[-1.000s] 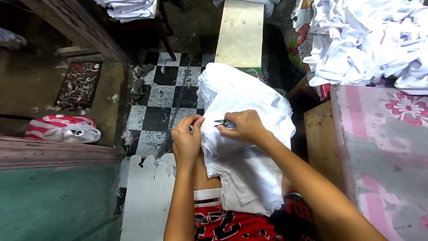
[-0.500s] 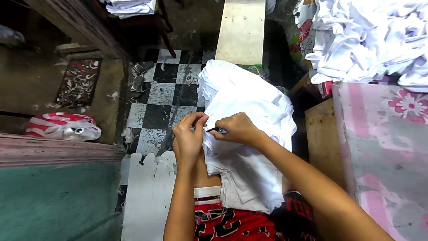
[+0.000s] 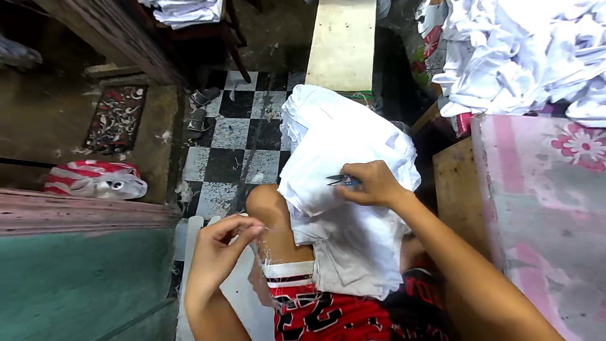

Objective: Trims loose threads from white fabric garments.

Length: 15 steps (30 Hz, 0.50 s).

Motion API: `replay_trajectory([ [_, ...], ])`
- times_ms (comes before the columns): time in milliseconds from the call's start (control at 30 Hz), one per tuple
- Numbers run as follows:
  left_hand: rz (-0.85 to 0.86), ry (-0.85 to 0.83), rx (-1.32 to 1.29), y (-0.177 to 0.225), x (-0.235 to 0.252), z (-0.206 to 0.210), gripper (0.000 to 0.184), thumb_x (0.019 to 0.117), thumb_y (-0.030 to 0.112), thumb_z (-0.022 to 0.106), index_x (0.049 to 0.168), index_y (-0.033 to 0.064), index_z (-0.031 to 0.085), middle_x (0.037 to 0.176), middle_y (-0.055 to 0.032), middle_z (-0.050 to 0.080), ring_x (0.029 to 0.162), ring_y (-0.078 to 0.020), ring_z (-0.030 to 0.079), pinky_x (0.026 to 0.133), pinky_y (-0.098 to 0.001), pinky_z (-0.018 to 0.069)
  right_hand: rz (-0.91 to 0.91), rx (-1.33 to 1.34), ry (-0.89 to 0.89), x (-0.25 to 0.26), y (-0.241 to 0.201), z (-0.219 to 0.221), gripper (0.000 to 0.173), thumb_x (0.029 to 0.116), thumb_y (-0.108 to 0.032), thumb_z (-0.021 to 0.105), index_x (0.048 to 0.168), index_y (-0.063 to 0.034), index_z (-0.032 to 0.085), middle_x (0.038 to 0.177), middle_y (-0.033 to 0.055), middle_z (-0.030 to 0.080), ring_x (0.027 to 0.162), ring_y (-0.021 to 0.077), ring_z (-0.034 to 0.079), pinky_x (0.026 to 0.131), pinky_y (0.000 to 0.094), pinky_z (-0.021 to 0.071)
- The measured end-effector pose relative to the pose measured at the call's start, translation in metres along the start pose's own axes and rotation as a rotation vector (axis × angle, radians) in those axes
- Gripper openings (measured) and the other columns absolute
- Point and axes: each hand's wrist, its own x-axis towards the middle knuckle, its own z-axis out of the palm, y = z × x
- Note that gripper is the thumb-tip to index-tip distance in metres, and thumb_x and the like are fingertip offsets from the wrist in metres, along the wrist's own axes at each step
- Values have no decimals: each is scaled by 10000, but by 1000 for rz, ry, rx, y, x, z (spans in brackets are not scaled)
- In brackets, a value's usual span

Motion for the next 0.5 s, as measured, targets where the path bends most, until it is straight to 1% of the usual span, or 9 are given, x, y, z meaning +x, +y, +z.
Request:
replay_trajectory([
  [67,70,109,175,4,2,17,202,932,199,698,997,13,741,867,46,728,753,36,665,735,-155,568,27,-8,7,-8,2,-2,377,891,-407,623,805,-45,689,617,62,613,521,207,596,443,402,425],
  [100,118,127,289,5,8,29,246,929,200,705,1044,-14,746,879,-19,734,761,-13,667,749,-200,563,41,-6,9,-11,1,-2,375,891,-402,626,812,-42,692,616,63,611,523,208,594,448,403,428],
  [133,165,118,401,6,17,43,268,918,175,715,1094,-24,748,889,-84,740,753,-95,674,741,-277,562,53,-7,13,-13,-1,-2,372,888,-399,627,815,-41,695,612,62,608,522,207,592,450,404,430],
  [200,209,48,581,2,36,69,295,918,111,726,1188,-9,738,917,-160,735,761,-255,693,715,-441,570,74,-2,18,-17,-5,-2,379,895,-408,628,821,-43,699,608,57,605,520,199,586,453,399,430],
  [267,172,-17,713,-3,51,87,285,939,106,716,1212,28,745,871,-172,704,782,-332,698,728,-517,567,90,-3,33,-22,-10,-4,405,906,-434,616,821,-47,700,600,50,597,512,188,577,450,387,426],
  [333,89,-59,752,-2,60,94,200,958,99,700,1130,23,770,872,-187,691,814,-356,695,754,-540,559,114,4,39,-27,-13,-7,424,920,-436,614,829,-32,707,605,65,605,517,205,588,456,404,438],
  [400,70,-42,728,-3,63,95,117,954,83,697,979,-3,772,868,-190,686,813,-357,691,752,-549,555,136,3,52,-35,-14,-8,418,923,-425,609,823,-29,703,598,67,599,509,205,579,453,399,429],
  [433,87,-26,710,-7,64,94,117,953,85,696,943,-12,761,861,-185,682,797,-351,688,738,-547,553,146,3,57,-39,-14,-8,407,923,-414,614,819,-31,705,595,66,596,507,203,576,453,397,428],
  [500,129,22,652,-17,63,91,144,962,119,686,940,-3,758,870,-158,692,769,-309,684,718,-517,555,158,-3,62,-44,-13,-10,395,924,-406,614,812,-37,701,590,61,594,507,202,577,455,397,427],
])
